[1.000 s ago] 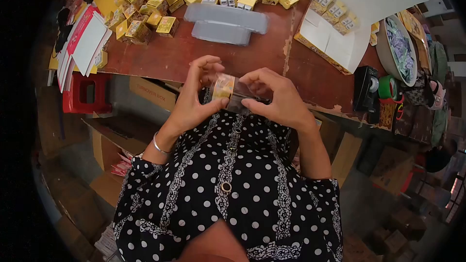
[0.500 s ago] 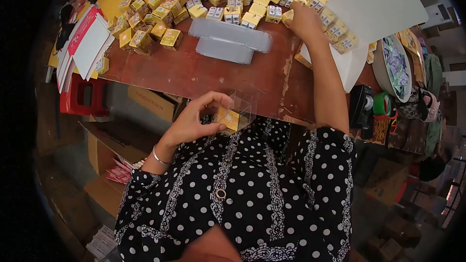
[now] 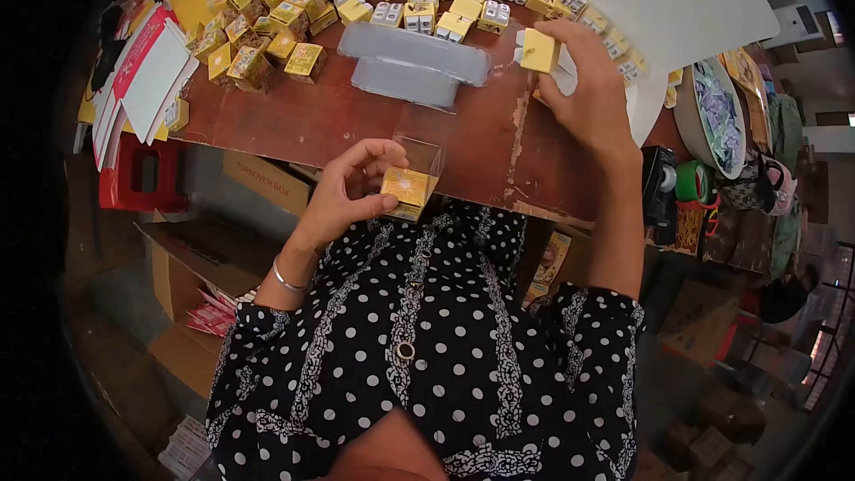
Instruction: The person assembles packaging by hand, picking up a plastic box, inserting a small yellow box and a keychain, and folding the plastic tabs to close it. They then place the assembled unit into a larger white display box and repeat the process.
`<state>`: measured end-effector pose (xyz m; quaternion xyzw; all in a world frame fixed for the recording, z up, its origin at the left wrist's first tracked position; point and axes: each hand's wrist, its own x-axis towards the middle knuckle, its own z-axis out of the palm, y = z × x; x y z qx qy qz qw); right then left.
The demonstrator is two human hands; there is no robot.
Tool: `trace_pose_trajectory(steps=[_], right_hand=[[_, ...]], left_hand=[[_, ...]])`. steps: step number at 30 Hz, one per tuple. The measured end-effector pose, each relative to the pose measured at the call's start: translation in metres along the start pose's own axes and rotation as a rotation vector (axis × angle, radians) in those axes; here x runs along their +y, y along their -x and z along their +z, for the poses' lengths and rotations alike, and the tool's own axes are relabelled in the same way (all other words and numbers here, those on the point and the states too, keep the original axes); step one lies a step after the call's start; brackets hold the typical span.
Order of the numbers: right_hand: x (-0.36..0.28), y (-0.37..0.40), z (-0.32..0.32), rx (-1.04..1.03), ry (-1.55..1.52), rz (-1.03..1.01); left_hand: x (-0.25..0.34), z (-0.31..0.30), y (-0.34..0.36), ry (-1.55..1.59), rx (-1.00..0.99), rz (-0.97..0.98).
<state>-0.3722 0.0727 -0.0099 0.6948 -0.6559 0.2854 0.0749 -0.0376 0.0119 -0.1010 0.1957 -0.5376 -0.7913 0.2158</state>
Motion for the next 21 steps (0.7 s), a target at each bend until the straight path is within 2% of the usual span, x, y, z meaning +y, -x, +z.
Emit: trace_pose_trajectory(steps=[2,4,5,7,8,10,11,13,14,16,20,21], right_hand=[[-0.012,0.012,-0.009,0.068,-0.017,-0.051],[-0.023,0.023,-0.015,0.198,0.036,-0.204],[-0.028,0.030,-0.015,0.204,0.041,-0.203],[-0.037,0.045,-0.011,0.298,-0.166,-0.083],[-0.042,0.053,-0.009,0.305,-0.164,-0.082],[-0.050,0.067,-0.007,0.221,-0.239,0.129],[-0.053,0.072,-0.005,0.226,-0.240,0.132],[-0.056,0.080,-0.003,0.106,-0.561,0.319],[-0.060,0.082,-0.002,0.111,-0.563,0.323],[-0.067,0.084,0.000,0.155,-1.055,0.418],[-0.070,0.095,0.016,0.177,-1.195,0.419],[-0.070,0.097,0.020,0.130,-1.199,0.428]], left_hand=[[0.002,0.004,0.000,0.034,-0.002,0.019],[0.004,0.007,0.001,0.110,-0.029,0.049],[0.006,0.009,0.001,0.106,-0.035,0.052],[0.009,0.014,0.002,0.131,-0.032,0.087],[0.010,0.016,0.002,0.127,-0.036,0.088],[0.012,0.020,0.003,0.156,-0.036,0.112],[0.013,0.022,0.004,0.151,-0.039,0.110],[0.014,0.025,0.005,0.104,-0.013,0.080],[0.014,0.026,0.004,0.100,-0.016,0.077],[0.010,0.028,0.003,0.086,0.021,0.077],[0.008,0.029,0.000,0.153,-0.013,0.075],[0.011,0.034,-0.002,0.233,-0.056,0.078]])
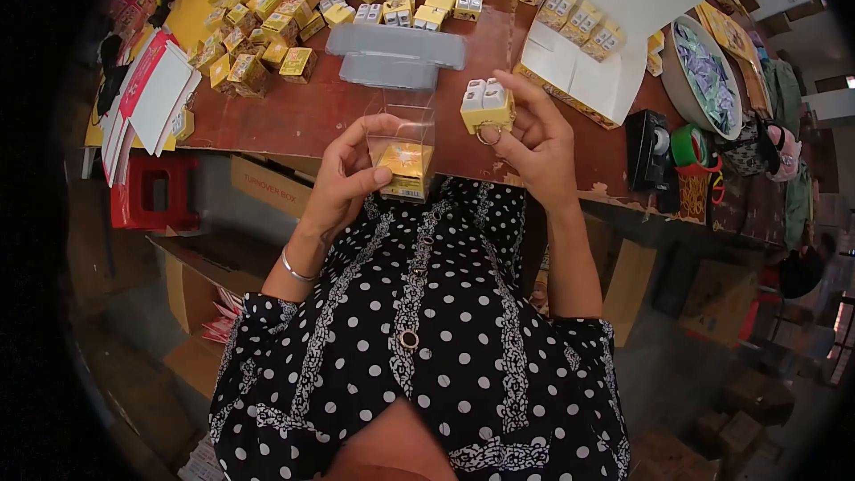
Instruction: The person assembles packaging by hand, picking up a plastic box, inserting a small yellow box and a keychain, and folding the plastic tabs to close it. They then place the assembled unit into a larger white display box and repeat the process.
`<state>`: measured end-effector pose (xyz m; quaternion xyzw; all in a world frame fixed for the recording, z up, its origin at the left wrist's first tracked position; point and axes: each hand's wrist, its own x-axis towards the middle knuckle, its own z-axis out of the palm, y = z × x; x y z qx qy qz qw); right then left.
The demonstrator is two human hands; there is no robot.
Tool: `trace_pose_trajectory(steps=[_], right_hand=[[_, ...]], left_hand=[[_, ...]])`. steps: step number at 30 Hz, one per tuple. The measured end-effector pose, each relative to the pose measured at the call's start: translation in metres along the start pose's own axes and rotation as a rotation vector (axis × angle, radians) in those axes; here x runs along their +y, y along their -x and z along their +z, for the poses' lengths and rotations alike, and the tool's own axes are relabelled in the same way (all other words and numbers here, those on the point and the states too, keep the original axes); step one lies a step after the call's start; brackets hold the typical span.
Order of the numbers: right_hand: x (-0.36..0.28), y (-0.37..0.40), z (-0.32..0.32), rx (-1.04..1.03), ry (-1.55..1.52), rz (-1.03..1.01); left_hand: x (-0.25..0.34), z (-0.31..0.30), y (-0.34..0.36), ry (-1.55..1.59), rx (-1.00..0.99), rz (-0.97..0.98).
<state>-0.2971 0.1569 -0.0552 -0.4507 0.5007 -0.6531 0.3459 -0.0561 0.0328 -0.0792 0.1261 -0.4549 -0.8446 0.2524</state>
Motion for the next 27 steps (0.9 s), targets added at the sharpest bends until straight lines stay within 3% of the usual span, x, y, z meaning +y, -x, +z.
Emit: trace_pose_trajectory(steps=[7,11,14,16,19,23,25,27], right_hand=[[0.013,0.007,0.030,-0.027,-0.141,0.106],[0.015,0.010,0.037,-0.044,-0.103,0.133],[0.010,0.009,0.039,-0.022,0.008,0.126],[0.001,0.006,0.034,-0.117,0.280,0.009],[-0.004,-0.001,0.018,-0.265,0.389,0.003],[0.000,-0.005,0.013,-0.335,0.343,0.052],[0.007,-0.005,0.014,-0.237,0.176,0.151],[0.009,-0.006,0.023,-0.183,0.134,0.109]], left_hand=[[-0.004,0.005,-0.020,0.040,-0.209,0.135],[0.002,0.005,-0.021,0.039,-0.210,0.034],[-0.002,-0.006,-0.021,0.138,-0.244,-0.071],[-0.004,-0.008,-0.020,0.344,-0.260,-0.069],[-0.007,-0.012,-0.018,0.319,-0.268,-0.111],[0.013,-0.013,-0.014,0.194,-0.243,-0.190],[0.019,-0.013,-0.011,0.143,-0.242,-0.164],[0.024,-0.008,-0.009,0.116,-0.231,-0.136]])
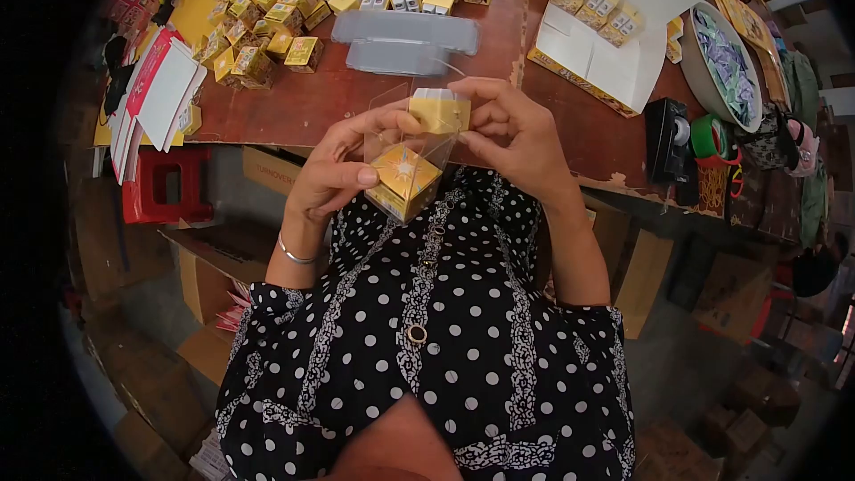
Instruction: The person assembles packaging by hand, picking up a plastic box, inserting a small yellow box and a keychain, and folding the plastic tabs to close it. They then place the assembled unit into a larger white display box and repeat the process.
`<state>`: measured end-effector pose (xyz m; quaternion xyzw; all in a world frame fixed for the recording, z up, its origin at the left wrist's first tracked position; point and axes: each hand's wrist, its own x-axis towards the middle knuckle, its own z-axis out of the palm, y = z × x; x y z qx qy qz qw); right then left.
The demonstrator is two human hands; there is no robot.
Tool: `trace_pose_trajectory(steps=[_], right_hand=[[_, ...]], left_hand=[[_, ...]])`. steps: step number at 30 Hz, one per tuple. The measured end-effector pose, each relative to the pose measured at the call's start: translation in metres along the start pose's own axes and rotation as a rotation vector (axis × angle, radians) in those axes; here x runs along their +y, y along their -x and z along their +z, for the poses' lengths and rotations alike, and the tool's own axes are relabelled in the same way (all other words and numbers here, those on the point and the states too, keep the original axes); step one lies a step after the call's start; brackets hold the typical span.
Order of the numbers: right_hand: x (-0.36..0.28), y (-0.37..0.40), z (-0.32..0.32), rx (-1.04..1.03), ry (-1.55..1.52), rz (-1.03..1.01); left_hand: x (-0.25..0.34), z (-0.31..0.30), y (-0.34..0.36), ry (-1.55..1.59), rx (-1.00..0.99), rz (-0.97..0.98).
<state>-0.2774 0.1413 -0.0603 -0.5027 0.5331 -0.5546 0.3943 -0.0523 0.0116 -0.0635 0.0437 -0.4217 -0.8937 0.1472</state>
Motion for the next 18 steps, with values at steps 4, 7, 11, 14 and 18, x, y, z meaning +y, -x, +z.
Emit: trace_pose_trajectory(steps=[4,7,11,14,18], right_hand=[[-0.001,0.002,0.002,0.090,-0.032,-0.014],[-0.012,0.004,-0.007,0.198,0.126,-0.111],[-0.033,0.011,-0.017,0.281,0.144,-0.172],[-0.043,0.012,-0.012,0.277,0.117,-0.232],[-0.045,0.007,0.000,0.238,0.228,-0.211]], left_hand=[[0.001,0.015,-0.001,-0.090,0.136,0.141],[-0.006,-0.001,0.006,-0.187,0.289,0.103],[-0.015,-0.011,0.007,-0.232,0.354,0.131],[-0.022,-0.002,0.004,-0.395,0.367,0.032],[-0.033,0.011,0.000,-0.436,0.274,0.050]])
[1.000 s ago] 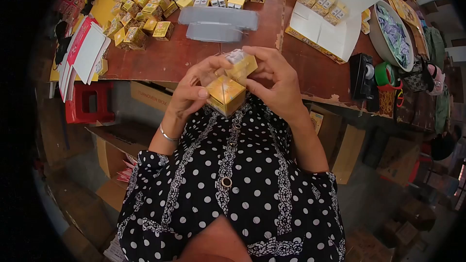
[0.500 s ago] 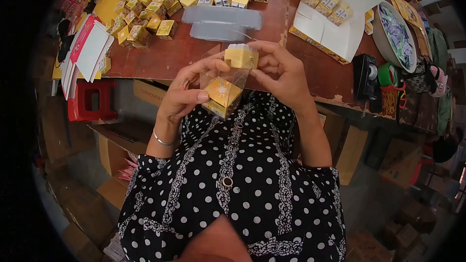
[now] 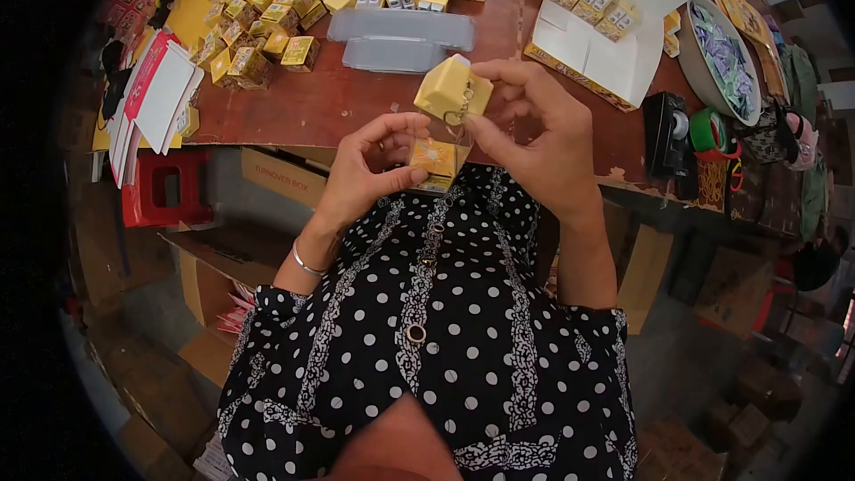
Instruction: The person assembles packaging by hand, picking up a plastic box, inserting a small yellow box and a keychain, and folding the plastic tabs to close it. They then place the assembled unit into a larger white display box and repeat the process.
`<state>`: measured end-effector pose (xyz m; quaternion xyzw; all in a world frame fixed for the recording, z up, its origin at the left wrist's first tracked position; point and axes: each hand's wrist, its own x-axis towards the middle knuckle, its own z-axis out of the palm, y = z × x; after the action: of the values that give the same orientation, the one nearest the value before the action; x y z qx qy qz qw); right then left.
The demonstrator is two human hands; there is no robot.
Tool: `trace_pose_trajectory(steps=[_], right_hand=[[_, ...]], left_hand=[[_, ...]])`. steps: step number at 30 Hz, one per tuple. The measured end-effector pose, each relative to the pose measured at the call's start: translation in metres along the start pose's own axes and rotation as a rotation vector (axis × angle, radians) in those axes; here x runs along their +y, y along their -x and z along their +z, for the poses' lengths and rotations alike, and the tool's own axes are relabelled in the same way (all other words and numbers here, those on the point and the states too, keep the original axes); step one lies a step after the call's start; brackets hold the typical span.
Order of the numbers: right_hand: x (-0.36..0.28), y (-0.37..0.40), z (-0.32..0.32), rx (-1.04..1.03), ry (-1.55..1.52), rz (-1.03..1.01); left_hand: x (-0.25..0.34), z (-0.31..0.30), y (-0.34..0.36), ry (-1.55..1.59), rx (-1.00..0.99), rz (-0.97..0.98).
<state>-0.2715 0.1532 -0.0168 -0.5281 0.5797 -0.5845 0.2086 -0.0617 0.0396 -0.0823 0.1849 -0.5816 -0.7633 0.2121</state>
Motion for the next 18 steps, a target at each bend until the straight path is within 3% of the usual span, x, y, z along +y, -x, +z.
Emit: trace_pose_trajectory(steps=[5,7,10,13,17,18], right_hand=[[-0.013,-0.001,-0.005,-0.113,0.232,0.147],[-0.013,-0.006,-0.006,-0.243,0.348,-0.057],[-0.003,-0.007,-0.008,-0.300,0.376,-0.142],[-0.010,-0.006,-0.004,-0.287,0.241,0.043],[-0.005,-0.005,-0.004,-0.168,0.184,0.005],[-0.004,-0.005,-0.004,-0.157,0.229,-0.095]], left_hand=[[0.001,0.002,0.002,0.157,0.053,-0.022],[0.000,0.004,0.002,0.169,0.050,-0.028],[-0.004,0.006,0.002,0.178,0.050,-0.004],[-0.004,0.007,0.001,0.175,0.060,0.029],[-0.004,0.008,0.001,0.163,0.077,0.066],[-0.004,0.008,0.001,0.164,0.076,0.064]])
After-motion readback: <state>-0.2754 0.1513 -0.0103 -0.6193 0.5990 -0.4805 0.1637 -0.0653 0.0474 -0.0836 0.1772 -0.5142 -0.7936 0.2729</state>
